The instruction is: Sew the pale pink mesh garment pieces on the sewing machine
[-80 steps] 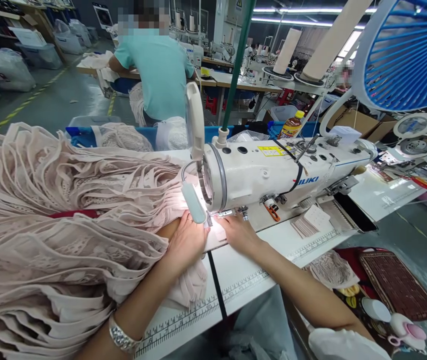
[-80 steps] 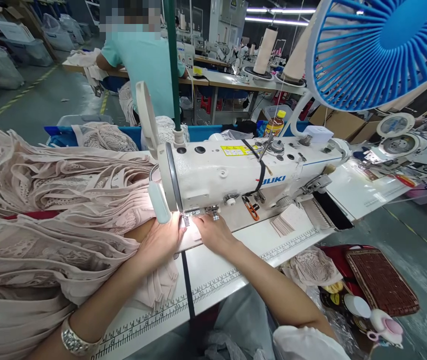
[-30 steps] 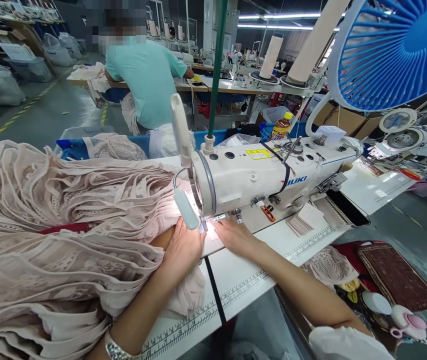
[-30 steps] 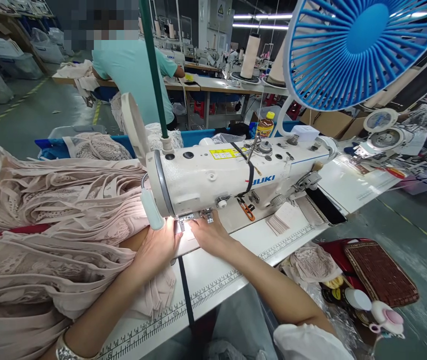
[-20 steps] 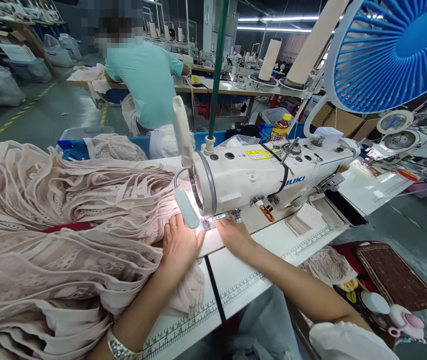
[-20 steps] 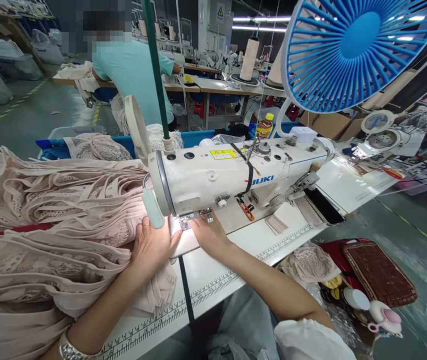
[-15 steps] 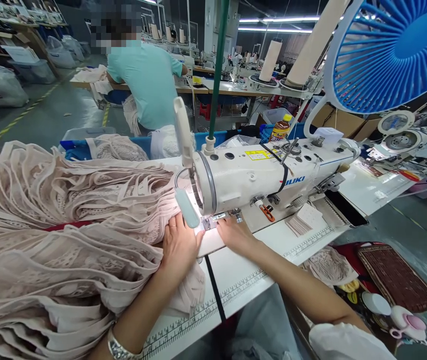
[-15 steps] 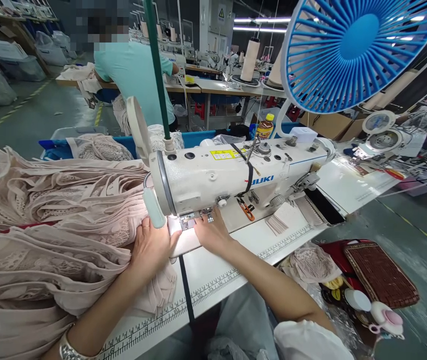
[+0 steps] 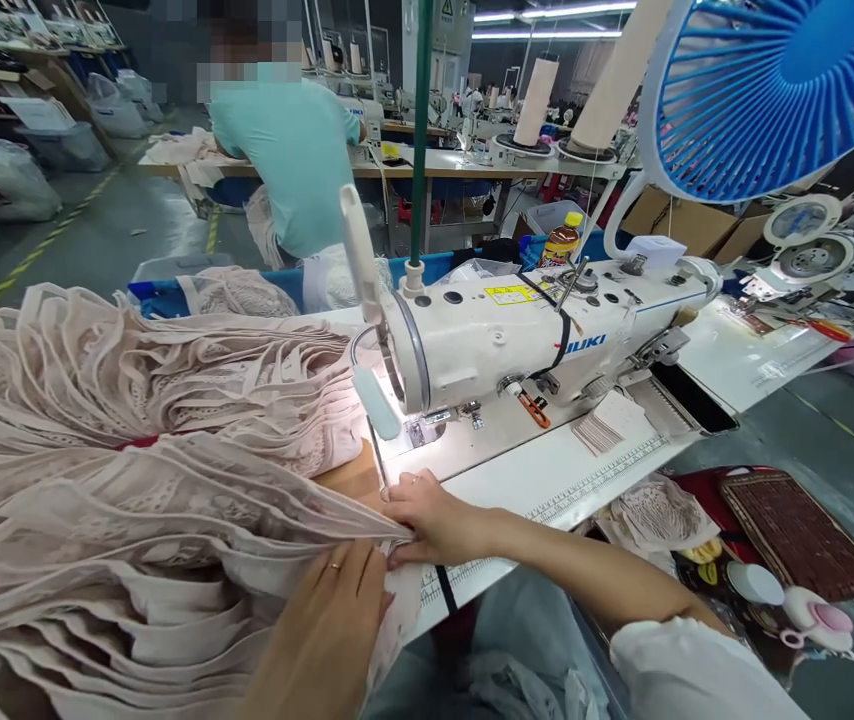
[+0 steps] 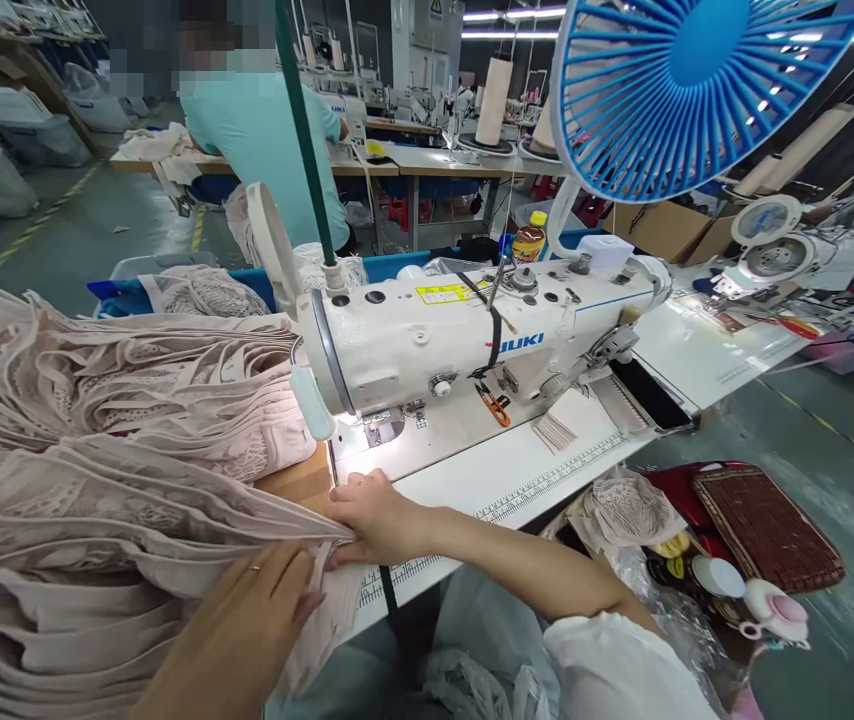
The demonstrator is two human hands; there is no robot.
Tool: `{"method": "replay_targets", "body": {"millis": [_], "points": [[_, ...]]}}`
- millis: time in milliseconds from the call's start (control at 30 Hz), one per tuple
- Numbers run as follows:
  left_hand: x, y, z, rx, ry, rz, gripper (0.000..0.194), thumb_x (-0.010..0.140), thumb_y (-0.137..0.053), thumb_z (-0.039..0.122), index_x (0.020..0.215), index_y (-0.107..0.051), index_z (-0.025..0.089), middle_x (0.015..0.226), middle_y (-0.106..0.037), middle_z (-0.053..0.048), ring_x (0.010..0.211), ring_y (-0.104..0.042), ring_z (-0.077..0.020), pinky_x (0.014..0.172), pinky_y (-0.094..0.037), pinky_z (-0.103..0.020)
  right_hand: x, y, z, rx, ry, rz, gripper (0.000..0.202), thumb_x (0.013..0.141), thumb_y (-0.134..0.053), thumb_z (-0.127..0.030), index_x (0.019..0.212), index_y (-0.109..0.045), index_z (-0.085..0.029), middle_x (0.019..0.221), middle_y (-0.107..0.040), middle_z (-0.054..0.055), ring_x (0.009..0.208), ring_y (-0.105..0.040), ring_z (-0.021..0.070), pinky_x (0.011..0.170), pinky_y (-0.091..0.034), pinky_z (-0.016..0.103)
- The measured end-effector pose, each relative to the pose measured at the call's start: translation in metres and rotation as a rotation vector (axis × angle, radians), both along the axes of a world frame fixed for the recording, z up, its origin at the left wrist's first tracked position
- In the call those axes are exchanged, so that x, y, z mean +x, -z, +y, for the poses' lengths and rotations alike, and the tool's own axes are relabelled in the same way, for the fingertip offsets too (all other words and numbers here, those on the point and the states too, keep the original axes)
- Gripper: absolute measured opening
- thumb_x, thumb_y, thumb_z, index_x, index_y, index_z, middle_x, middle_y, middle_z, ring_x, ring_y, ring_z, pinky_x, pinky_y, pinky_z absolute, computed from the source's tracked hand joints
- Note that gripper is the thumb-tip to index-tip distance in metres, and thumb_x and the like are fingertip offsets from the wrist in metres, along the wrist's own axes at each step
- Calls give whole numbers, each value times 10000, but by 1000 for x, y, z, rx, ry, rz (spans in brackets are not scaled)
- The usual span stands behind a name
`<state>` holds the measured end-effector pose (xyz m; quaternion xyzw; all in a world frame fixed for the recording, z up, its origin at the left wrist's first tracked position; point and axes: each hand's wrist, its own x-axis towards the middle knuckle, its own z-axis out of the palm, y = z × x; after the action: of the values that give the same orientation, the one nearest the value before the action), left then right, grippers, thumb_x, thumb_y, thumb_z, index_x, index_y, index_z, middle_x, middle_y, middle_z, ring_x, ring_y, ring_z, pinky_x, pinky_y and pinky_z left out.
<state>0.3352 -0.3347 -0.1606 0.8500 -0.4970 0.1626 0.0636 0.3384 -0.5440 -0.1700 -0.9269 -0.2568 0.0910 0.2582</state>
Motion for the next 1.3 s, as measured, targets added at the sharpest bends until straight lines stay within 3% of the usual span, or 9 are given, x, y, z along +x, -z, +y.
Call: {"method": "replay_targets", "body": {"millis": [100,200,367,500,567,700,867,1033,1300], "points": [[7,-10,-2,29,-108,-249,265,960,-493,188,1139,-665,96,1186,-632,-186,1083,-550,-319,933,-399,-459,-8,1,-16,155,76,0,326,784,-804,-365,707,-563,-161,922,-550,44,924,-468,194,813,-384,312],[6,-17,-8,71,-153,-211,242,959,-474,155,1026,-703,117,1189,-645,-184,1118,-564,-323,955,-395,-485,-20,-3,-36,468,130,62,296,788,-784,-320,695,-556,-158,1020,-577,58,986,-509,188,846,-419,295],[-8,-20,-3,375,118,477,194,910,-618,304,772,-724,217,777,-711,-50,785,-671,-243,799,-505,-399,-31,-6,-50,706,392,353,157,802,-666,-255,796,-530,-178,818,-586,-24,733,-546,120,637,-410,219],[-6,-39,-13,644,209,846,124,870,-674,362,918,-754,282,831,-743,-33,801,-706,-251,693,-535,-328,-20,5,-46,850,595,552,269,804,-658,-308,899,-421,-221,639,-507,-93,513,-521,112,473,-375,196],[2,-42,-28,545,128,866,205,951,-547,256,1039,-730,280,942,-755,-17,878,-713,-215,749,-552,-307,-13,8,-41,773,656,580,251,862,-605,-313,992,-406,-231,605,-512,-104,427,-524,130,415,-364,206],[19,-15,-54,326,53,270,541,913,-365,0,1371,-570,204,1360,-605,-128,1245,-580,-296,1025,-477,-481,-10,4,-38,423,781,272,337,895,-605,-210,1186,-436,-207,654,-544,-90,422,-514,112,479,-406,224],[24,11,-67,431,-75,-36,591,856,-341,-46,1381,-559,117,1384,-543,-246,1142,-619,-390,839,-538,-523,-37,-21,-79,-69,980,-65,188,935,-555,-232,1119,-571,-194,786,-663,11,716,-617,191,682,-433,290],[34,-8,-80,474,50,1,442,794,-369,-91,1015,-722,58,1011,-673,-195,904,-622,-264,701,-498,-344,-77,-48,-164,-546,1223,-471,168,879,-597,-275,941,-654,-129,1063,-640,189,1015,-565,330,800,-442,391],[56,-14,-74,322,-72,208,507,839,-376,-89,1225,-632,118,1083,-666,-114,967,-628,-228,744,-514,-310,-88,-56,-215,-521,1212,-234,218,928,-531,-227,937,-738,-161,922,-723,106,826,-645,247,722,-420,324]]}}
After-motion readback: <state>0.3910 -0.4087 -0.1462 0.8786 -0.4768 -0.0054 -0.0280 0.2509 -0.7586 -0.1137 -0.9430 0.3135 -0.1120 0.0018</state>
